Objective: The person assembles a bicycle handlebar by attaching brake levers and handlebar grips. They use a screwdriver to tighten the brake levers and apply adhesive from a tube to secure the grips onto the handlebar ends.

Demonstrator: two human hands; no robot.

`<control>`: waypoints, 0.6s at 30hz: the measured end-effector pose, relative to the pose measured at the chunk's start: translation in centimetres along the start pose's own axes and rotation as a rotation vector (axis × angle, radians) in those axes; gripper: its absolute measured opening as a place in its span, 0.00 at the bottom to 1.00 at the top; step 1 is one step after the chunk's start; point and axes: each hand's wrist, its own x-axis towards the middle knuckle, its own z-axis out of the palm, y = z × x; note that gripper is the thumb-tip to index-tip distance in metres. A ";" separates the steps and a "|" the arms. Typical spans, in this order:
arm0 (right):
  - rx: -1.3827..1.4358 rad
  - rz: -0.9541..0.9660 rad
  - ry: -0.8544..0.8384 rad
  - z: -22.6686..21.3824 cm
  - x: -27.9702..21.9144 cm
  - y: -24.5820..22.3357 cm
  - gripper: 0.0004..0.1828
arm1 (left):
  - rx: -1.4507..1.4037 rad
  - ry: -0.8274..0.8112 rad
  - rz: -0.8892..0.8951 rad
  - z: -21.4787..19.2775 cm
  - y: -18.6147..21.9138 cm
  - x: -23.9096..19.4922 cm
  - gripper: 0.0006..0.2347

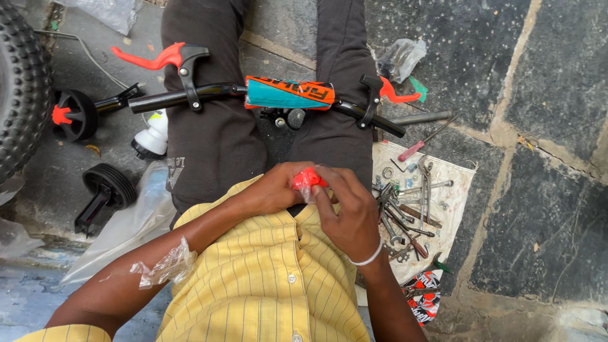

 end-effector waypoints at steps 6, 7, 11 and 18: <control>-0.182 -0.059 -0.065 -0.8 0.8 0.4 0.22 | 0.127 -0.038 -0.066 -0.3 -0.1 -0.2 0.13; -0.142 -0.062 -0.101 -1.1 0.9 0.7 0.21 | 0.160 -0.044 -0.098 -0.3 -0.2 0.0 0.12; -0.065 -0.083 -0.263 -1.0 0.9 1.9 0.20 | 0.229 -0.086 0.085 -0.2 -0.7 0.4 0.13; 0.404 0.321 0.032 -2.3 -0.5 5.3 0.22 | 1.341 0.094 0.208 -6.1 9.1 -5.8 0.33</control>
